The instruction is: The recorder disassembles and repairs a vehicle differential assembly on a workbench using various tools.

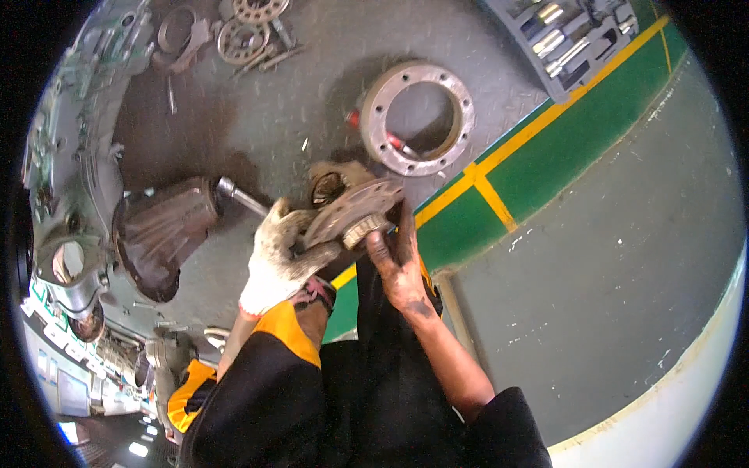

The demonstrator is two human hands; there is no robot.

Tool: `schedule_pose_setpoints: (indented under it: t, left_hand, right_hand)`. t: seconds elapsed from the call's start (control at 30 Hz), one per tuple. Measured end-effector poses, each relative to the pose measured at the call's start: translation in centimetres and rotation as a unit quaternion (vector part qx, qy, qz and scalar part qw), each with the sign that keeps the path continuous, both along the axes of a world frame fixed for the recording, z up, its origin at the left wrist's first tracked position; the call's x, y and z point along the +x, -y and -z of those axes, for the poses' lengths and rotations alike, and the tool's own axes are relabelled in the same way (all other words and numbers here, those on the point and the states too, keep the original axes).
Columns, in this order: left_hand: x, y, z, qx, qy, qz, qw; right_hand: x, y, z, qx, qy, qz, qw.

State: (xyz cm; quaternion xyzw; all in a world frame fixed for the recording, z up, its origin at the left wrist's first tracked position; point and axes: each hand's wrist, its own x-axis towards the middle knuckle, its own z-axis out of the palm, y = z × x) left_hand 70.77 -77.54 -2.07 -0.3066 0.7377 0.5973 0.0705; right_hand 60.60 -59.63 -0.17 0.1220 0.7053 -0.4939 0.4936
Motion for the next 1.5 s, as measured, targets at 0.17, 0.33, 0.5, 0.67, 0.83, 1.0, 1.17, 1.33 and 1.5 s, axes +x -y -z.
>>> schedule_pose_setpoints:
  t: [0.17, 0.33, 0.5, 0.67, 0.83, 1.0, 1.17, 1.33, 1.5]
  left_hand:
    - [0.4, -2.3, 2.0, -0.081, -0.076, -0.008, 0.994]
    - [1.1, -1.9, 0.8, -0.125, -0.061, 0.008, 0.99]
    - [1.5, 0.2, -0.1, -0.053, -0.091, 0.024, 0.994]
    - [2.8, -0.6, 2.0, 0.132, 0.019, -0.309, 0.942]
    - [0.8, -0.7, 1.7, 0.306, 0.073, -0.363, 0.877]
    - [1.1, -1.1, 2.8, 0.356, 0.053, -0.28, 0.89]
    - [2.7, -2.6, 3.4, 0.24, 0.026, -0.196, 0.951]
    - [2.3, -3.3, 3.4, 0.347, 0.023, -0.246, 0.904]
    - [2.2, -4.3, 2.6, 0.316, 0.064, -0.249, 0.913]
  right_hand:
    - [0.7, -1.9, 2.0, 0.114, -0.005, -0.074, 0.991]
    - [1.3, -0.2, 0.6, 0.032, 0.075, 0.049, 0.995]
    - [-0.3, 4.7, -0.8, 0.08, -0.087, -0.171, 0.978]
    - [-0.7, 5.2, 0.4, -0.005, -0.037, -0.066, 0.997]
    - [-0.2, 3.1, 2.0, -0.061, -0.223, -0.249, 0.94]
    - [0.0, 4.2, 0.4, -0.009, -0.276, -0.318, 0.907]
    - [-0.1, 1.3, 0.8, -0.046, -0.19, -0.248, 0.949]
    - [-0.1, -0.6, 1.0, -0.079, -0.186, -0.237, 0.95]
    - [0.6, -2.5, 1.8, -0.086, -0.08, -0.152, 0.981]
